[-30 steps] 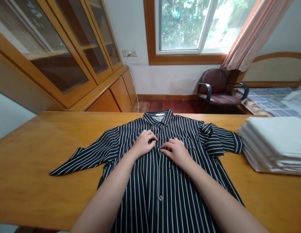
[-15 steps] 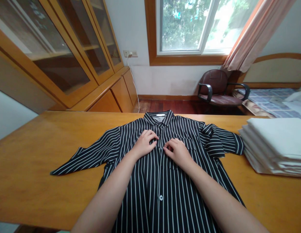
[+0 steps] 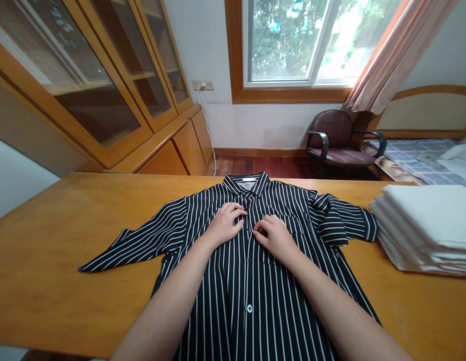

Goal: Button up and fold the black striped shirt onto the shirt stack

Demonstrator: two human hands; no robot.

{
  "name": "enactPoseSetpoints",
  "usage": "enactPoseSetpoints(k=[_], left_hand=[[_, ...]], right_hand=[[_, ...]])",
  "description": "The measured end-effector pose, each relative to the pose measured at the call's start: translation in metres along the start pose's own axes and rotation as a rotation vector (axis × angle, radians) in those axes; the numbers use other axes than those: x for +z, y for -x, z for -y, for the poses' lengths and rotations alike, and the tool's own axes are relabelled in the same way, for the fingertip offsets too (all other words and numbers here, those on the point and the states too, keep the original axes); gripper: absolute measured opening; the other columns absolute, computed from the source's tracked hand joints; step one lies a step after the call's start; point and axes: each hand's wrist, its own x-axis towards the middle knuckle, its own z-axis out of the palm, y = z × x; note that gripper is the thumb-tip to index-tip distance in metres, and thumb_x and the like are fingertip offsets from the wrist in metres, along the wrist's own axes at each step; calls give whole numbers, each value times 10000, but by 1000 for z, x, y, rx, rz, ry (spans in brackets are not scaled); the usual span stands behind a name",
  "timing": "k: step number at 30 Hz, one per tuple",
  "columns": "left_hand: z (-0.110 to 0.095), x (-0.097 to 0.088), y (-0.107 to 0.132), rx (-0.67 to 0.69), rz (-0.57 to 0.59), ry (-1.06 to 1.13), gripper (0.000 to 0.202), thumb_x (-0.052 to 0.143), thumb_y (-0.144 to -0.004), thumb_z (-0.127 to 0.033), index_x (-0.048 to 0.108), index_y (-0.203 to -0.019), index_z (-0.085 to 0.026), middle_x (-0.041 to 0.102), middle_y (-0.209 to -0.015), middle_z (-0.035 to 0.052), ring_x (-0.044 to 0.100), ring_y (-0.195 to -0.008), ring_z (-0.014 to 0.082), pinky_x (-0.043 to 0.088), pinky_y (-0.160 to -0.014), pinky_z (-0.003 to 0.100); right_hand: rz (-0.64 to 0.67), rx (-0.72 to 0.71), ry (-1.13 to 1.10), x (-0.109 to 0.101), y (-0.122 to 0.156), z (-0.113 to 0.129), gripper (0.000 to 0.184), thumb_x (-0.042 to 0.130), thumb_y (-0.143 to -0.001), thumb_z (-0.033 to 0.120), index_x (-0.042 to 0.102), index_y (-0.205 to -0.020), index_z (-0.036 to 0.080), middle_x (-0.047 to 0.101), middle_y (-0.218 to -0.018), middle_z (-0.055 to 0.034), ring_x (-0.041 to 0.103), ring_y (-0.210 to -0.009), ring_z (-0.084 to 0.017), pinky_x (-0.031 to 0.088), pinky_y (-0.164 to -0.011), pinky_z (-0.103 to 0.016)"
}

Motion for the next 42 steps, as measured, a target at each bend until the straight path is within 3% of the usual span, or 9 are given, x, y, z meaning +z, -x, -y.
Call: enactPoseSetpoints(k=[9,13,19,27,37,42], left_hand=[[0,3,2,-15,71,-127,335,565,-932,-258,653,-1256,-253,567,-1412,57,440,-1344,286,367,-1117,536],[-2,3,1,-30,137,-205,368,502,-974,-313,620,-1320,-267,515,-1492,37,385,-1412,281,322,-1149,538],[-2,3,-3,-24,182,-298,409,412,-1010,-370,576,-1375,-287,459,-1542,14,342,-1451,261,323,-1148,508],[5,7,-10,30,157,-351,408,403,-1012,-363,575,-1373,-278,462,-1540,16,361,-1441,259,318,-1145,497],[17,2,-23,76,197,-339,420,395,-1010,-335,554,-1395,-278,430,-1560,21,344,-1459,251,308,-1158,506],[28,1,-29,103,154,-289,444,441,-971,-257,538,-1404,-261,464,-1538,33,383,-1441,231,324,-1170,484]], right_hand=[[-37,24,33,0,1,0,24,680,-883,251,692,-901,243,629,-949,-32,549,-927,-218,401,-848,-374],[-77,27,65,1,3,-2,114,695,-876,291,692,-978,243,626,-1032,-52,551,-970,-228,436,-880,-390],[-169,61,227,6,3,-3,353,634,-909,424,637,-1213,246,580,-1295,-101,484,-1200,-301,429,-1001,-474],[-189,34,352,16,-3,-6,430,482,-984,410,570,-1353,208,539,-1426,-107,400,-1355,-299,309,-1150,-483],[-153,66,377,14,-19,-12,456,427,-1003,407,558,-1391,205,531,-1451,-87,394,-1371,-289,294,-1159,-458],[-151,61,394,13,-27,-16,470,391,-1017,398,554,-1406,192,534,-1456,-83,396,-1368,-282,289,-1161,-443]])
